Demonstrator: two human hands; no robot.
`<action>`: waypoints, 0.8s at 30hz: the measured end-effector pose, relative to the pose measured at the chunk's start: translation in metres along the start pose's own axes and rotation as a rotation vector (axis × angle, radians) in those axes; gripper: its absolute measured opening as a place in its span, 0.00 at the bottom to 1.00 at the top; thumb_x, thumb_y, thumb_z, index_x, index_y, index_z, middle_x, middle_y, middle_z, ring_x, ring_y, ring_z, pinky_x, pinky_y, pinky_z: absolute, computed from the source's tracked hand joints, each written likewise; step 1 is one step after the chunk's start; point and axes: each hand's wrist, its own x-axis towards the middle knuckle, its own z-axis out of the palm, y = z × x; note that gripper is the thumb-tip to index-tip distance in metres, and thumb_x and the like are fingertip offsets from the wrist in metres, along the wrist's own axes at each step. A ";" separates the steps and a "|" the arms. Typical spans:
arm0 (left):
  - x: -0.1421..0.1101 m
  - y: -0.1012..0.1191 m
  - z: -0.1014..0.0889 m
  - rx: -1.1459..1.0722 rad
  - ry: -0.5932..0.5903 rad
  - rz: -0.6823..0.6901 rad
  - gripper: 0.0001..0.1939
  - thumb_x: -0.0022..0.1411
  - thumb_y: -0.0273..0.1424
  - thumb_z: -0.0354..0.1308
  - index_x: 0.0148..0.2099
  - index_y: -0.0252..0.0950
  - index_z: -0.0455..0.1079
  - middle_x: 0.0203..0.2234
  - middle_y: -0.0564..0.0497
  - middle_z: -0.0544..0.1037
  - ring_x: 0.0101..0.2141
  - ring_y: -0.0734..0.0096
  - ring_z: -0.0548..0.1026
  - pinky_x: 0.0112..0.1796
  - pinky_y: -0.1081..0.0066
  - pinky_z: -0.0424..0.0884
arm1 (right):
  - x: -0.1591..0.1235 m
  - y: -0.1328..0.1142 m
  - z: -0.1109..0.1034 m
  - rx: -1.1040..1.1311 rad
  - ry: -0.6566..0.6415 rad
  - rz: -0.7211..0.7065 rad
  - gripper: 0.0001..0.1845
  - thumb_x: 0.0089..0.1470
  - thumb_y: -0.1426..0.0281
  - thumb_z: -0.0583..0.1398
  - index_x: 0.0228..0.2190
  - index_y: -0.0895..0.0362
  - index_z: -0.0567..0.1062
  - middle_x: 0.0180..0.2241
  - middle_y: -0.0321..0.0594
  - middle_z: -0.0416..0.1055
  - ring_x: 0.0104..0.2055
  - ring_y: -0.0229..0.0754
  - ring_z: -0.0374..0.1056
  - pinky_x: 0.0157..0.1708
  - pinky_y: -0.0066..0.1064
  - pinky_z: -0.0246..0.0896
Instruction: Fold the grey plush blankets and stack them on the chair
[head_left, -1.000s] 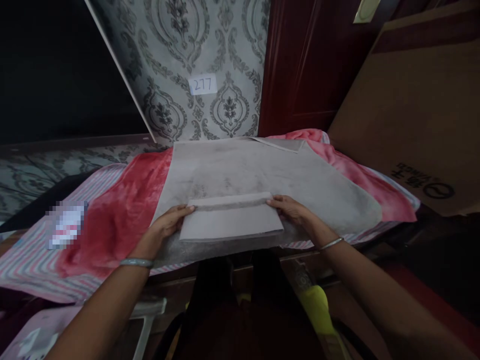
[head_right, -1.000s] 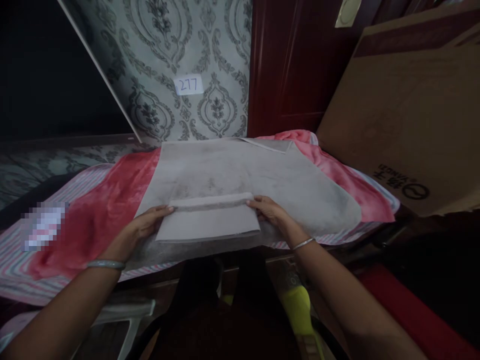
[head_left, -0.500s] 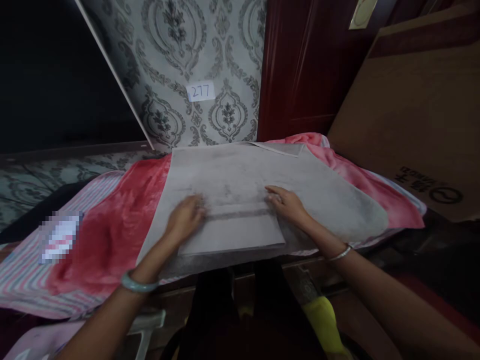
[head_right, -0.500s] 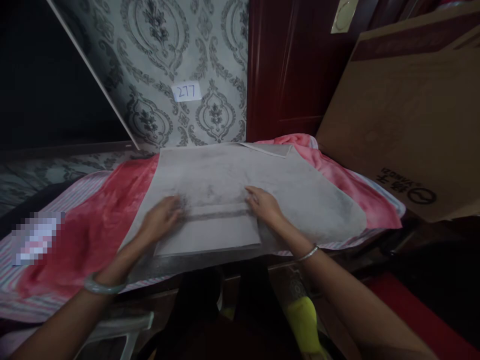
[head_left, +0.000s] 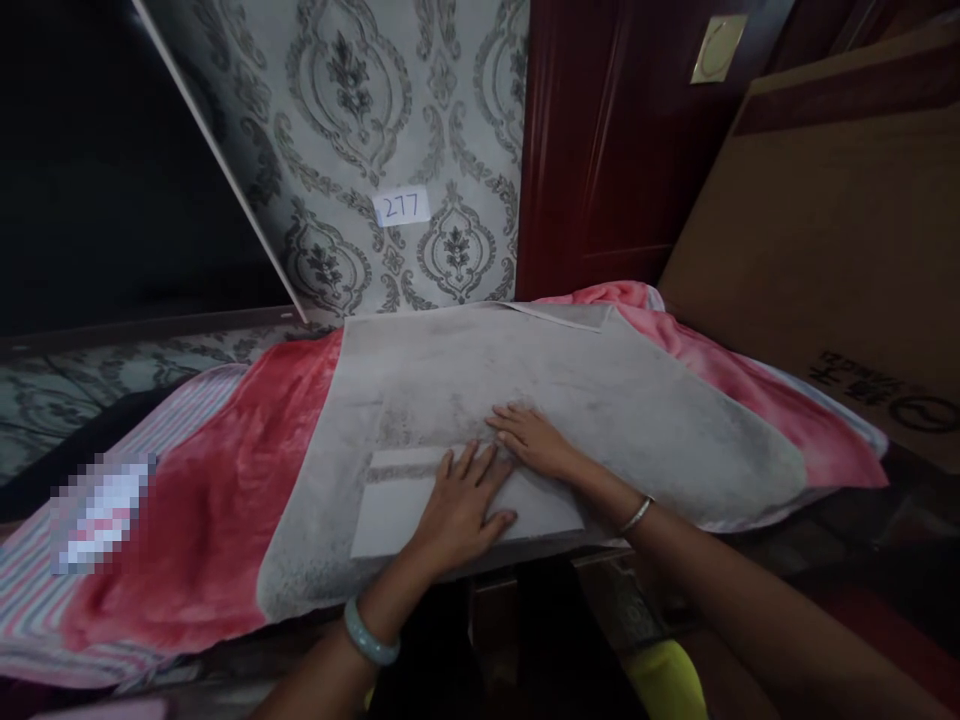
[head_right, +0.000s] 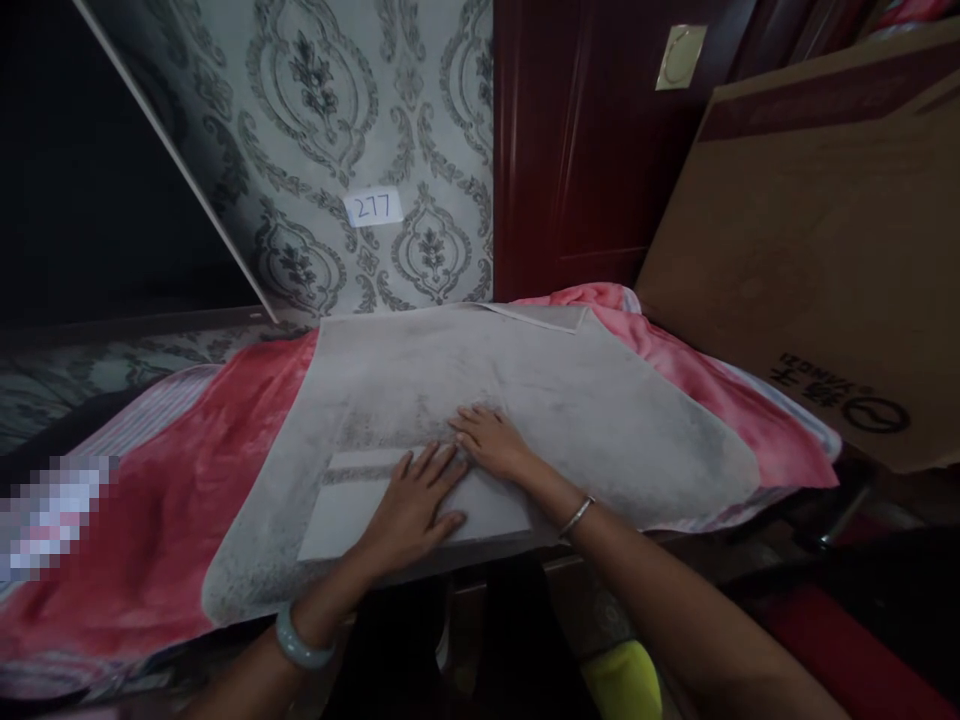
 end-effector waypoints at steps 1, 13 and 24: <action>0.003 -0.006 -0.005 -0.018 0.015 -0.038 0.30 0.71 0.41 0.49 0.72 0.42 0.57 0.71 0.43 0.57 0.70 0.54 0.55 0.66 0.44 0.54 | 0.006 -0.005 -0.005 0.014 0.019 0.015 0.29 0.70 0.60 0.43 0.65 0.52 0.67 0.68 0.43 0.60 0.71 0.49 0.53 0.68 0.49 0.48; 0.005 -0.045 0.001 0.159 -0.028 -0.324 0.36 0.70 0.48 0.49 0.74 0.40 0.52 0.73 0.39 0.48 0.71 0.42 0.47 0.65 0.36 0.50 | 0.018 -0.023 0.023 -0.157 0.045 0.049 0.33 0.69 0.53 0.44 0.71 0.45 0.53 0.74 0.37 0.41 0.75 0.53 0.34 0.69 0.59 0.37; -0.022 -0.016 0.004 0.157 0.084 -0.048 0.31 0.69 0.40 0.53 0.71 0.41 0.58 0.71 0.40 0.57 0.70 0.48 0.53 0.65 0.39 0.53 | 0.046 -0.037 -0.002 -0.099 -0.119 -0.210 0.28 0.71 0.58 0.43 0.68 0.42 0.59 0.73 0.34 0.45 0.75 0.50 0.34 0.70 0.58 0.34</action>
